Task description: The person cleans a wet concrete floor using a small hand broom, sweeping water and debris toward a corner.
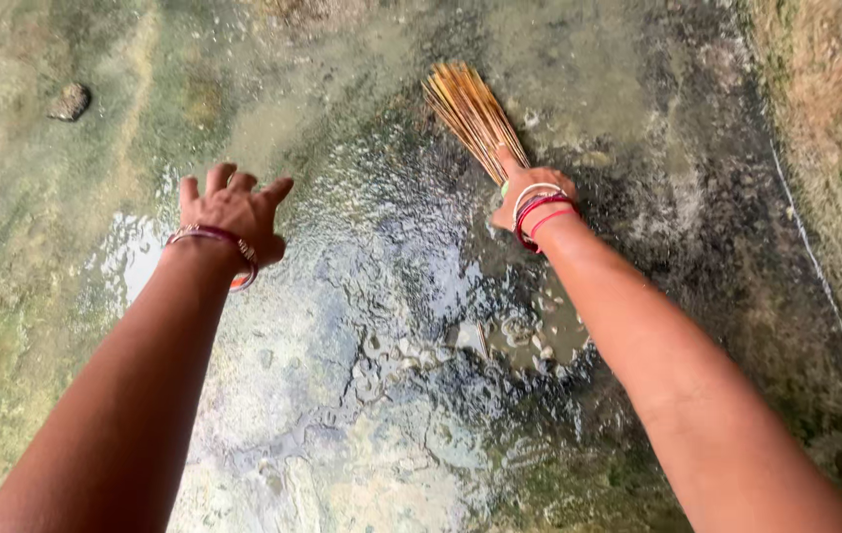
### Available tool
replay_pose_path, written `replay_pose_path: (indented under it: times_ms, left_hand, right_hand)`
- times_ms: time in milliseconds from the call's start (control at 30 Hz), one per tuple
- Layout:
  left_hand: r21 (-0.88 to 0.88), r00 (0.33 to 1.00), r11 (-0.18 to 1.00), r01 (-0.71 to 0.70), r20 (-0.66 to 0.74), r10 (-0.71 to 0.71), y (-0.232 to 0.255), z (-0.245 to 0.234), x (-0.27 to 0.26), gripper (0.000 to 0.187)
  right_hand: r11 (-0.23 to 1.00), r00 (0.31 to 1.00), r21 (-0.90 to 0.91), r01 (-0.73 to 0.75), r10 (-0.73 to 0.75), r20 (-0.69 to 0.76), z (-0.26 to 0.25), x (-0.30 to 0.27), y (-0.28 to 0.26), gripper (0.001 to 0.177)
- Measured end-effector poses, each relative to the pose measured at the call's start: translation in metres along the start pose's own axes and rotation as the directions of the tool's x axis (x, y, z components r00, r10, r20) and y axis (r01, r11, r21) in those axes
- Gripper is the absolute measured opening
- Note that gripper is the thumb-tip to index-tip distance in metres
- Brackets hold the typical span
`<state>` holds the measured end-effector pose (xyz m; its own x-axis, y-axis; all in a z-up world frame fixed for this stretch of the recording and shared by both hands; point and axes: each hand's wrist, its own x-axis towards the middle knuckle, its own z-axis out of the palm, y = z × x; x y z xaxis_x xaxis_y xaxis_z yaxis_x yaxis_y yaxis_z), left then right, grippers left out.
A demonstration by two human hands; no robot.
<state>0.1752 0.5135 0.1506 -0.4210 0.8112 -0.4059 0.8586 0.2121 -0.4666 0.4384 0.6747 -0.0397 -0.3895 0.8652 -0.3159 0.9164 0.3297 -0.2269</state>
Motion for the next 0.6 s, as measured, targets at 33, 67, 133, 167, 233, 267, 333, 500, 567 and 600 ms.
replay_pose_path:
  times_ms: [33,67,133,167,233,267,333,500,567,600]
  left_hand:
    - [0.004,1.000,1.000,0.011,0.005,-0.011,-0.003,0.001,0.001,0.082]
    - [0.002,1.000,1.000,0.013,-0.003,-0.013,-0.005,0.001,0.003,0.082]
    - [-0.024,0.998,0.999,0.033,-0.049,-0.034,-0.004,-0.001,0.008,0.080]
    - [-0.026,0.998,0.999,0.029,-0.051,-0.030,0.000,-0.002,0.011,0.080]
    - [-0.052,0.995,0.998,-0.035,-0.093,0.030,0.014,-0.007,0.019,0.079]
    - [-0.052,0.995,0.998,-0.038,-0.098,0.033,0.022,-0.011,0.023,0.079]
    - [-0.057,0.982,0.992,-0.111,-0.163,0.100,0.035,-0.018,0.030,0.083]
    - [-0.056,0.965,0.990,-0.133,-0.234,0.116,0.020,-0.011,0.022,0.079]
    - [-0.050,0.969,0.992,-0.116,-0.226,0.102,0.008,-0.005,0.013,0.080]
    - [-0.030,0.981,0.996,-0.087,-0.178,0.080,0.001,0.000,0.007,0.081]
  right_hand:
    - [0.999,0.999,0.042,-0.019,0.017,0.050,-0.002,0.002,0.004,0.083]
    - [1.000,0.999,0.012,-0.018,0.017,0.038,0.008,0.001,-0.010,0.063]
    - [0.992,0.994,-0.089,0.093,-0.089,0.057,0.035,-0.009,-0.051,0.036]
    - [0.979,0.979,-0.093,0.182,-0.171,0.115,0.052,-0.022,-0.067,0.035]
    - [0.920,0.901,-0.110,0.377,-0.336,0.273,0.082,-0.057,-0.121,0.051]
    - [0.922,0.904,-0.111,0.372,-0.332,0.270,0.091,-0.077,-0.126,0.051]
    - [0.840,0.802,-0.054,0.540,-0.493,0.337,0.099,-0.107,-0.132,0.113]
    - [0.884,0.917,-0.251,0.394,-0.360,0.172,0.048,-0.047,-0.042,0.044]
    - [0.934,0.990,-0.332,0.133,-0.139,0.007,0.011,-0.013,0.000,0.045]
    - [0.933,0.989,-0.333,0.139,-0.147,0.003,-0.011,0.002,0.020,0.045]
